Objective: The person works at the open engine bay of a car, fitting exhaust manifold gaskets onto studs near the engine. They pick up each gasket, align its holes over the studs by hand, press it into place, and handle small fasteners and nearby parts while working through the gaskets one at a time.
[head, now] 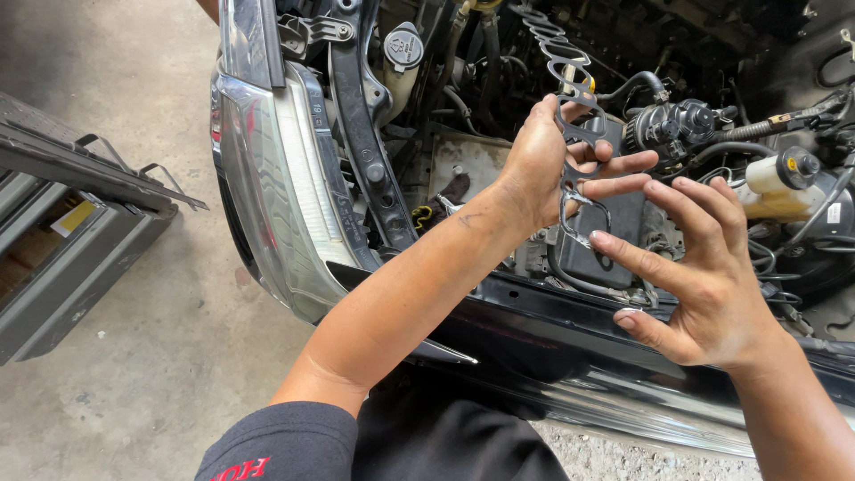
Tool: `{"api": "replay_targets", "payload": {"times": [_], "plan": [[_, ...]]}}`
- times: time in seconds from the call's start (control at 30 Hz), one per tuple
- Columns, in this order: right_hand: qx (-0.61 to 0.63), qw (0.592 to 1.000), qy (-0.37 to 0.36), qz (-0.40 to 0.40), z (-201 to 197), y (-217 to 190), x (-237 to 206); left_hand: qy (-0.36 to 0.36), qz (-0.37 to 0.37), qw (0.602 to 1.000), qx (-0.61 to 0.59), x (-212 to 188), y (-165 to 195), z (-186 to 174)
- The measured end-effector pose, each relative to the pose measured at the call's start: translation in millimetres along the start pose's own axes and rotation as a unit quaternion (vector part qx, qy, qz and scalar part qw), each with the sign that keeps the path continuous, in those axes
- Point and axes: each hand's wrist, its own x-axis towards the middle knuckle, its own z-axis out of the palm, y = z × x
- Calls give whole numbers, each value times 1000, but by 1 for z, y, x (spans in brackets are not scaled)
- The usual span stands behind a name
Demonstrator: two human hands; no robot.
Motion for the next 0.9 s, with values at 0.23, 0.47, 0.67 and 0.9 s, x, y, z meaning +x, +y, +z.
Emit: {"api": "replay_targets", "payload": {"times": [0.23,0.47,0.67,0.9], "plan": [[66,995,48,56,-6,2,-7,-24,34,999,18,-6,4,3],[488,718,44,495,14,15,-5,-104,130,983,82,-21,-3,10],[512,693,1,507,30,12,-1,-102,139,978,121,-26,-4,15],[521,692,5,499,26,15,-12,-101,153,976,115,-21,-9,11]]}}
